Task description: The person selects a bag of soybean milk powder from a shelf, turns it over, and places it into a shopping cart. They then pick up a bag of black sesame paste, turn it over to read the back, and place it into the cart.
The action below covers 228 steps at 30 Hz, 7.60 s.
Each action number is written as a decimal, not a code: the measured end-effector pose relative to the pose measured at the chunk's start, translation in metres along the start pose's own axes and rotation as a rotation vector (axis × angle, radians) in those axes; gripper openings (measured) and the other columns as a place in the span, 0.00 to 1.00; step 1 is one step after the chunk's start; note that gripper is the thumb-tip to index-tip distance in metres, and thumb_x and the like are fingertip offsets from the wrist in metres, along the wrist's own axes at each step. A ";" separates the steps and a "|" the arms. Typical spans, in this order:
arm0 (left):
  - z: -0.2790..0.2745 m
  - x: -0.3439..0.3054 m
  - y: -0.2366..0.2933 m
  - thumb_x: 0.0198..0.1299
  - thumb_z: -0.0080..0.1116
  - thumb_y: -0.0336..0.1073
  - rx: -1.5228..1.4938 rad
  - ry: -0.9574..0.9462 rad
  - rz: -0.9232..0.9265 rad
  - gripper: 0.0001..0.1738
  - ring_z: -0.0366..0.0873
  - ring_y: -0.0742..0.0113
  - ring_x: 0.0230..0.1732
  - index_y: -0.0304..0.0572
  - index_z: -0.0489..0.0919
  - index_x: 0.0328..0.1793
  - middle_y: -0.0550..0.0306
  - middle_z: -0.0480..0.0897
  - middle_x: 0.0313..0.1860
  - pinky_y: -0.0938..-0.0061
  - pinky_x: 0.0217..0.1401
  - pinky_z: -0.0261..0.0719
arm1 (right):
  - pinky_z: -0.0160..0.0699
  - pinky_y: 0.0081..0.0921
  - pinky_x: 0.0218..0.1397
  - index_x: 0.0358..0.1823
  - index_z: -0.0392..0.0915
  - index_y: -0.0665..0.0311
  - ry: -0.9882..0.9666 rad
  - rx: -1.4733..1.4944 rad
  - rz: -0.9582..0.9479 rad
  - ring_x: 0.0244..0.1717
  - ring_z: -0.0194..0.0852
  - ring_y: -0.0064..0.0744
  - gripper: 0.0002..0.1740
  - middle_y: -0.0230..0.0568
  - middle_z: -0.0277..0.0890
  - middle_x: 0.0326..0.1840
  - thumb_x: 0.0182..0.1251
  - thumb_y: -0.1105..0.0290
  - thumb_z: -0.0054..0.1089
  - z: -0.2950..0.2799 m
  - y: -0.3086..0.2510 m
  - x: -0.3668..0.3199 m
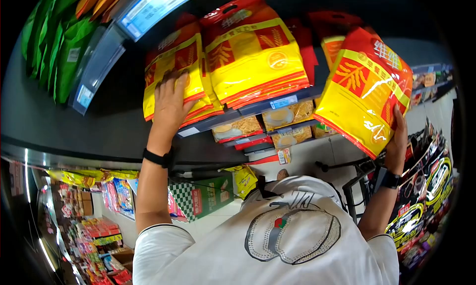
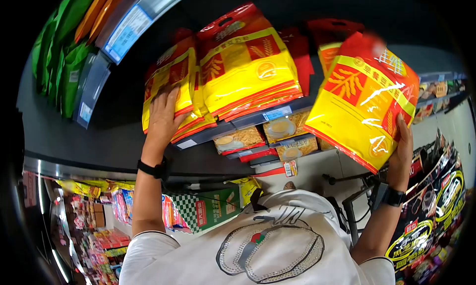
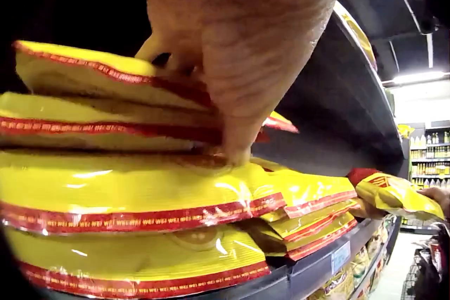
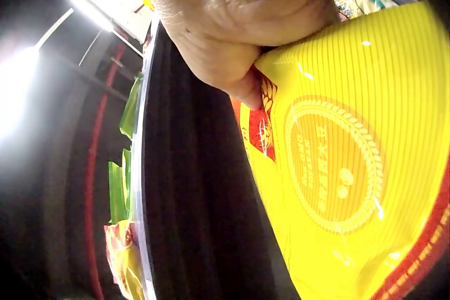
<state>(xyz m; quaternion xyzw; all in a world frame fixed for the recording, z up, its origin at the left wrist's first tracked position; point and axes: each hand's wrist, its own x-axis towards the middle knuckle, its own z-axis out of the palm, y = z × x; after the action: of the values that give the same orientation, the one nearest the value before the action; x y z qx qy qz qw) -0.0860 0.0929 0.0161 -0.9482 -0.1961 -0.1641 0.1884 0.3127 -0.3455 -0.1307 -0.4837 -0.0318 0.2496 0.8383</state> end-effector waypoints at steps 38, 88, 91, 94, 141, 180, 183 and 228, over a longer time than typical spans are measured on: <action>-0.035 0.042 -0.104 0.73 0.57 0.58 -0.601 0.130 -0.543 0.30 0.86 0.51 0.52 0.36 0.84 0.59 0.36 0.87 0.48 0.68 0.57 0.78 | 0.90 0.33 0.55 0.69 0.68 0.69 0.053 -0.047 0.039 0.56 0.87 0.40 0.30 0.51 0.81 0.64 0.75 0.57 0.63 0.017 -0.006 -0.015; 0.003 0.062 0.159 0.74 0.58 0.46 -1.024 0.072 -0.021 0.30 0.74 0.43 0.70 0.31 0.71 0.72 0.37 0.75 0.69 0.60 0.73 0.71 | 0.87 0.34 0.58 0.65 0.72 0.72 -0.062 0.000 0.003 0.52 0.88 0.38 0.24 0.48 0.83 0.60 0.77 0.62 0.59 0.014 -0.006 -0.012; 0.037 0.104 0.207 0.76 0.56 0.48 -1.252 -0.073 -0.084 0.31 0.77 0.49 0.68 0.30 0.69 0.74 0.37 0.75 0.69 0.64 0.70 0.74 | 0.85 0.35 0.61 0.66 0.72 0.71 -0.048 0.046 0.005 0.54 0.87 0.38 0.23 0.47 0.84 0.59 0.77 0.65 0.58 0.006 -0.001 -0.004; 0.074 0.149 0.244 0.76 0.53 0.54 -1.408 -0.236 -0.172 0.37 0.80 0.53 0.65 0.27 0.67 0.75 0.37 0.77 0.68 0.67 0.67 0.77 | 0.86 0.36 0.59 0.65 0.72 0.71 -0.036 0.028 -0.036 0.53 0.87 0.38 0.23 0.48 0.84 0.59 0.76 0.64 0.59 0.009 -0.002 -0.005; 0.050 0.066 0.116 0.70 0.56 0.62 -0.186 0.129 -0.001 0.40 0.64 0.39 0.76 0.47 0.68 0.80 0.40 0.67 0.77 0.49 0.79 0.56 | 0.87 0.31 0.47 0.55 0.74 0.62 -0.010 -0.307 -0.109 0.45 0.85 0.34 0.12 0.43 0.83 0.45 0.75 0.65 0.59 0.105 0.057 -0.015; 0.028 -0.037 0.236 0.72 0.59 0.33 -1.021 -0.116 -0.249 0.12 0.81 0.51 0.55 0.34 0.81 0.56 0.44 0.83 0.52 0.64 0.61 0.76 | 0.92 0.33 0.48 0.61 0.71 0.72 -0.102 -0.020 0.048 0.48 0.86 0.41 0.18 0.49 0.82 0.53 0.81 0.65 0.50 0.030 0.005 0.101; 0.030 -0.039 0.242 0.71 0.60 0.33 -1.035 -0.156 -0.243 0.12 0.81 0.50 0.55 0.34 0.81 0.55 0.43 0.83 0.51 0.65 0.61 0.77 | 0.93 0.37 0.49 0.61 0.70 0.73 -0.127 0.000 0.078 0.47 0.86 0.41 0.20 0.49 0.81 0.51 0.80 0.63 0.53 0.031 0.004 0.098; 0.074 -0.017 0.256 0.69 0.62 0.47 -0.709 -0.462 -0.316 0.30 0.70 0.40 0.75 0.39 0.76 0.72 0.40 0.53 0.86 0.56 0.74 0.73 | 0.91 0.36 0.58 0.66 0.66 0.76 -0.138 -0.148 0.095 0.57 0.86 0.46 0.21 0.57 0.80 0.61 0.82 0.67 0.49 0.050 0.002 0.089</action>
<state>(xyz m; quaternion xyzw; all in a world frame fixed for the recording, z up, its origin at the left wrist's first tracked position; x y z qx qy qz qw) 0.0277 -0.0993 -0.1302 -0.9245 -0.3068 -0.0321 -0.2241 0.3747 -0.2652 -0.1224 -0.5268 -0.0849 0.3186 0.7835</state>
